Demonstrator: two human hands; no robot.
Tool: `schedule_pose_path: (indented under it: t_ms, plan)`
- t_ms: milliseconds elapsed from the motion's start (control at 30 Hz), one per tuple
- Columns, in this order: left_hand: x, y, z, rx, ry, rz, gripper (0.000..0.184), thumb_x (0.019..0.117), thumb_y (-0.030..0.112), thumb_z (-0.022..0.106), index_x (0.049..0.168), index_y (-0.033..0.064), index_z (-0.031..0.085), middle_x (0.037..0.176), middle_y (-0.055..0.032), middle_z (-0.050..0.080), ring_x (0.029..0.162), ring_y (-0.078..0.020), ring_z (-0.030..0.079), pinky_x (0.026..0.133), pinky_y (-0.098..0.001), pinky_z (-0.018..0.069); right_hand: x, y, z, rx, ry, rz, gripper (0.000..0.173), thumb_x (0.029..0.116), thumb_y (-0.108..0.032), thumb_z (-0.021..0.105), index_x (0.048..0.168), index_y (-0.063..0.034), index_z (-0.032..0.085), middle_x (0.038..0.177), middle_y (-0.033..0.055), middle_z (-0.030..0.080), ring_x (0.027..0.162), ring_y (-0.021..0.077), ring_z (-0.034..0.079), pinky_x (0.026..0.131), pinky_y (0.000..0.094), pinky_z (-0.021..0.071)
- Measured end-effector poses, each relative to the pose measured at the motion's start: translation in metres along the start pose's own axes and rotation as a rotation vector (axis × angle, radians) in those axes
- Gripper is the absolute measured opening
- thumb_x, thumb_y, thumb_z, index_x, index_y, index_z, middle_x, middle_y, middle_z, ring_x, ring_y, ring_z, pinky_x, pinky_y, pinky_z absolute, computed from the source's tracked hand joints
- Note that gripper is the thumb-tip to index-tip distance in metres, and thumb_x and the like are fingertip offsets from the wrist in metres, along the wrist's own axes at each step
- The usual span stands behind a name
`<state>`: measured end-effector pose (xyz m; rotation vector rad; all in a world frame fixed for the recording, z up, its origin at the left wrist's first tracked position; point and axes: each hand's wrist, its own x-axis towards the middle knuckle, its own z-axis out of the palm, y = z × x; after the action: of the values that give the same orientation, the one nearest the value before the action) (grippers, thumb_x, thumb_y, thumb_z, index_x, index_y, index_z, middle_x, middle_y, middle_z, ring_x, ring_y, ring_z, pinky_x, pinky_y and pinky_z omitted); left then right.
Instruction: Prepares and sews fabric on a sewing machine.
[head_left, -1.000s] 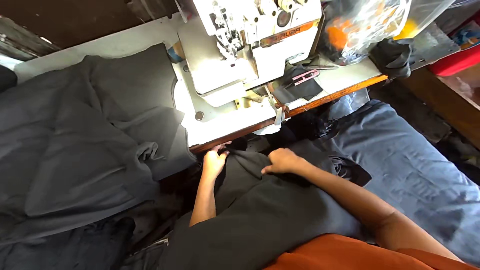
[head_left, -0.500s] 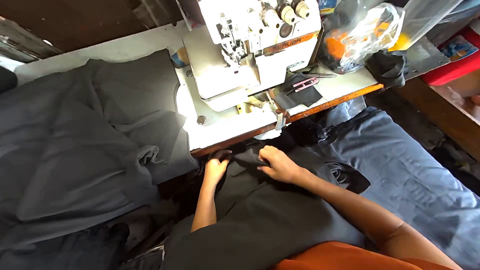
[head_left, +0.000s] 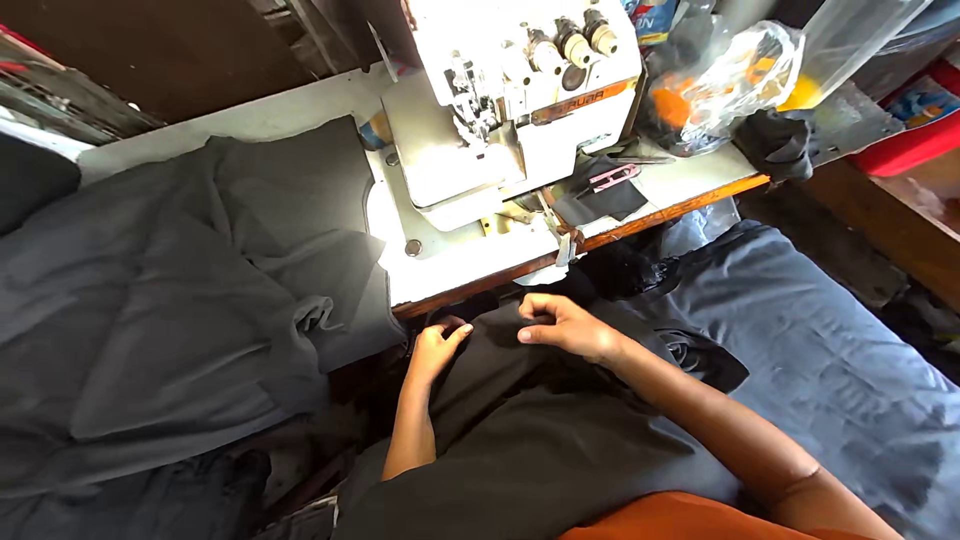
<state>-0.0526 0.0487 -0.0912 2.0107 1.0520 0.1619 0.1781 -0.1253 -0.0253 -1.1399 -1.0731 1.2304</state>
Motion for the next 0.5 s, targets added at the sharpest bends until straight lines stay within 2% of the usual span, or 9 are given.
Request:
schedule_pose_path:
  t_ms: [67,133,200,267,333,400,433,500]
  plan:
    - [-0.001,0.004,0.0,0.016,-0.062,-0.021,0.036,0.1003,0.031,0.063,0.112,-0.0014,0.073,0.108,-0.0171,0.073,0.105,-0.0254,0.069,0.098,-0.0505,0.0508,-0.003,-0.01,-0.015,-0.227,0.112,-0.02,0.019,0.0884,-0.018,0.076,0.094,-0.0031,0.065,0.099,0.004,0.061,0.095,0.0076,0.058,0.085,0.0256,0.0492]
    - [-0.001,0.005,-0.001,0.038,-0.105,-0.012,0.037,0.1009,0.033,0.062,0.111,-0.0017,0.073,0.106,-0.0176,0.073,0.103,-0.026,0.069,0.095,-0.0513,0.0508,-0.009,-0.017,-0.028,-0.445,0.229,-0.067,0.022,0.0864,-0.022,0.079,0.092,-0.0028,0.07,0.1,0.0086,0.065,0.1,0.0147,0.06,0.089,0.034,0.0498]
    - [0.0,0.006,-0.001,0.063,-0.146,-0.035,0.037,0.1005,0.033,0.063,0.111,-0.0008,0.073,0.106,-0.0175,0.073,0.102,-0.0269,0.069,0.095,-0.0524,0.0509,-0.015,-0.024,-0.038,-0.54,0.344,-0.064,0.014,0.0868,-0.018,0.079,0.09,-0.0056,0.073,0.099,0.0074,0.067,0.098,0.0157,0.062,0.087,0.0359,0.0524]
    - [0.001,0.009,-0.001,0.109,-0.204,-0.095,0.038,0.0983,0.033,0.068,0.113,-0.001,0.073,0.108,-0.021,0.073,0.105,-0.0327,0.069,0.098,-0.0568,0.0496,-0.02,-0.026,-0.045,-0.648,0.435,-0.012,0.01,0.0877,-0.014,0.078,0.09,-0.0054,0.072,0.097,0.009,0.066,0.096,0.0194,0.063,0.086,0.0387,0.0526]
    - [0.002,0.014,-0.001,0.181,-0.28,-0.161,0.038,0.0979,0.034,0.07,0.116,0.0,0.073,0.11,-0.0227,0.072,0.109,-0.0358,0.067,0.099,-0.0586,0.0478,-0.022,-0.021,-0.05,-0.763,0.405,0.17,0.013,0.0899,-0.013,0.075,0.097,-0.0014,0.073,0.104,0.0177,0.066,0.103,0.0308,0.063,0.093,0.0475,0.051]
    - [0.002,0.018,0.001,0.243,-0.326,-0.2,0.037,0.0983,0.034,0.07,0.116,0.0016,0.072,0.111,-0.0223,0.071,0.11,-0.0361,0.066,0.1,-0.0587,0.0472,-0.021,-0.004,-0.054,-0.826,0.284,0.47,0.023,0.0934,-0.014,0.071,0.113,-0.0012,0.072,0.123,0.0246,0.062,0.118,0.0389,0.059,0.103,0.0528,0.0466]
    - [0.003,0.018,0.001,0.261,-0.337,-0.201,0.035,0.0985,0.033,0.069,0.116,0.0022,0.073,0.111,-0.0218,0.071,0.11,-0.036,0.066,0.1,-0.0586,0.0472,-0.021,0.009,-0.054,-0.83,0.255,0.596,0.029,0.0948,-0.016,0.069,0.12,-0.0023,0.069,0.132,0.0267,0.056,0.122,0.0409,0.057,0.105,0.054,0.0464]
    - [0.003,0.016,0.0,0.271,-0.334,-0.176,0.032,0.0987,0.031,0.069,0.114,0.0029,0.073,0.111,-0.0206,0.072,0.11,-0.0347,0.067,0.1,-0.0576,0.0478,-0.026,0.033,-0.054,-0.812,0.332,0.704,0.039,0.0965,-0.02,0.068,0.131,-0.003,0.063,0.142,0.0294,0.048,0.124,0.0427,0.057,0.103,0.0539,0.049]
